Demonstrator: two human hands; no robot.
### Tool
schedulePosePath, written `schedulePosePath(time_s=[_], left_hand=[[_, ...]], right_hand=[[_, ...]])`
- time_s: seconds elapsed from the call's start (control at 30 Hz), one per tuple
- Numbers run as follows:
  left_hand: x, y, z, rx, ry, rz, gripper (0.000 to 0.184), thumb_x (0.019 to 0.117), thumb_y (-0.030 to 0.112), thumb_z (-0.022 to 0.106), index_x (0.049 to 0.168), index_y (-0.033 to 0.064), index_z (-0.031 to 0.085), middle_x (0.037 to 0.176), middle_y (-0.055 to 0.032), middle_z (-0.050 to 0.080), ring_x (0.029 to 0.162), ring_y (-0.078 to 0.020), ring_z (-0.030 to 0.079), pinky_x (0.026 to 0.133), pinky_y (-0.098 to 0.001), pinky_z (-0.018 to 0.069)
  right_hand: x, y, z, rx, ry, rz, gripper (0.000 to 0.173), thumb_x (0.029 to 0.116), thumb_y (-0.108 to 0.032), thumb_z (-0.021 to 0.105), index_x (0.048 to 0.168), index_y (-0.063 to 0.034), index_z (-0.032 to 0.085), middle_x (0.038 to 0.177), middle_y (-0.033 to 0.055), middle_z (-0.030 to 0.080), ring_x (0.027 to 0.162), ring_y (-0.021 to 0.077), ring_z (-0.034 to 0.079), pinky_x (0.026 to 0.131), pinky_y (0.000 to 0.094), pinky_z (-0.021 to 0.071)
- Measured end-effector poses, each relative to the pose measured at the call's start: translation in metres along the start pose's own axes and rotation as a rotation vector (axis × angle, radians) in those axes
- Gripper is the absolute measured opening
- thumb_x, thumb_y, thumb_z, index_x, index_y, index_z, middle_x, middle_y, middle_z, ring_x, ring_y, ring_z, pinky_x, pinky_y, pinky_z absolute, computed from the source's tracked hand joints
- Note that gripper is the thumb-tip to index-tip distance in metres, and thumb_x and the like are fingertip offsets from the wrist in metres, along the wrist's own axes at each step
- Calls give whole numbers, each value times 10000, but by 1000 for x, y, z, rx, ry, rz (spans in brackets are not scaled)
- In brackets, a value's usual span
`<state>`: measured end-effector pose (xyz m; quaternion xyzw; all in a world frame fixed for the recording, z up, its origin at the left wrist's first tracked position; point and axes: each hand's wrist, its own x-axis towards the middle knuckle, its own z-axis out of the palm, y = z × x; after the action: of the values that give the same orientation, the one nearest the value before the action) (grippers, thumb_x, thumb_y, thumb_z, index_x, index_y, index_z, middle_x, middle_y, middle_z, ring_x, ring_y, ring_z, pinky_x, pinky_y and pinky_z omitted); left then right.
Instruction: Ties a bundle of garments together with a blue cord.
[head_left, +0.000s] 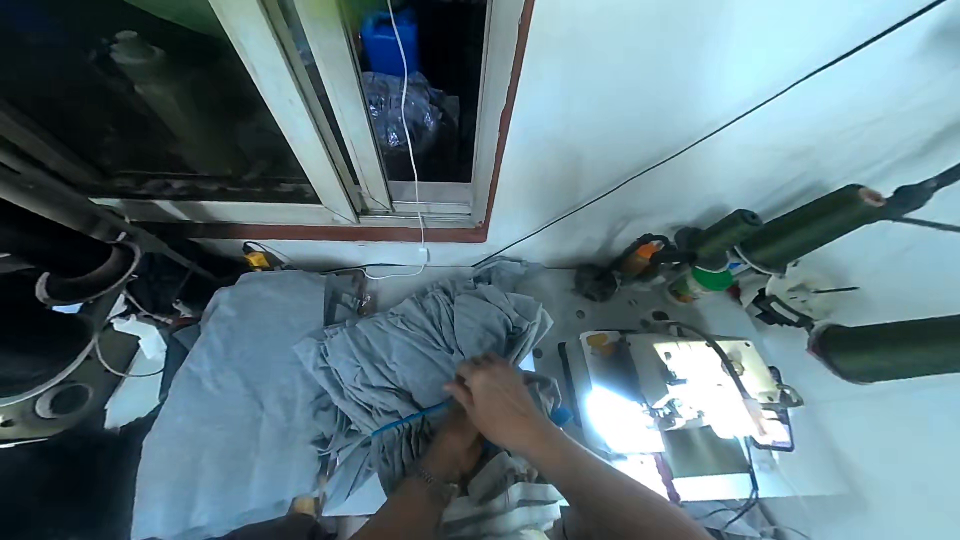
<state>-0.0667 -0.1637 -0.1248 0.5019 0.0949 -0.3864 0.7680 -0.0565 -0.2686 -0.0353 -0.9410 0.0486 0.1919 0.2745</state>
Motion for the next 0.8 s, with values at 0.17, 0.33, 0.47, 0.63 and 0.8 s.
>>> schedulePosePath(time_s=[0.17, 0.33, 0.47, 0.63, 0.8], left_hand=[[-2, -10, 1, 367, 126, 53, 296, 1034, -13, 496, 1307, -123, 524, 1232, -192, 601, 1120, -156, 589, 984, -303, 495], [8, 7, -2, 267, -49, 12, 273, 1075, 129, 492, 1286, -30, 560, 1155, -95, 646, 1050, -126, 632, 940, -317, 534], [15, 17, -10, 296, -245, -147, 348, 1081, 243, 512, 1308, 9, 632, 1183, -61, 684, 1040, -153, 662, 937, -349, 550], [12, 23, -11, 460, -215, -2, 289, 1083, 175, 486, 1220, 6, 676, 1157, -75, 682, 936, -141, 671, 787, -329, 579], [2, 32, -24, 1308, -163, 313, 412, 1067, 170, 429, 1457, 57, 503, 1113, -196, 703, 998, -337, 694, 921, -519, 539]], right_hand=[[63, -14, 26, -44, -524, -46, 371, 1019, -267, 636, 1164, 72, 674, 1188, 302, 642, 1155, 451, 608, 965, 658, 459], [85, -8, 21, 162, -480, 8, 328, 1062, -238, 557, 1116, 61, 681, 982, 185, 636, 790, 220, 536, 739, 423, 459], [89, 9, -22, 197, -381, -59, 342, 1035, -245, 628, 1029, 86, 715, 1039, 217, 703, 932, 292, 647, 889, 516, 496], [77, 34, -45, 81, -317, -157, 288, 1053, -188, 591, 1043, 71, 717, 1024, 215, 699, 962, 312, 655, 915, 517, 500], [51, 69, -6, 92, -169, -94, 244, 1056, -141, 546, 1121, 29, 710, 1091, 217, 698, 1053, 346, 668, 968, 527, 513]])
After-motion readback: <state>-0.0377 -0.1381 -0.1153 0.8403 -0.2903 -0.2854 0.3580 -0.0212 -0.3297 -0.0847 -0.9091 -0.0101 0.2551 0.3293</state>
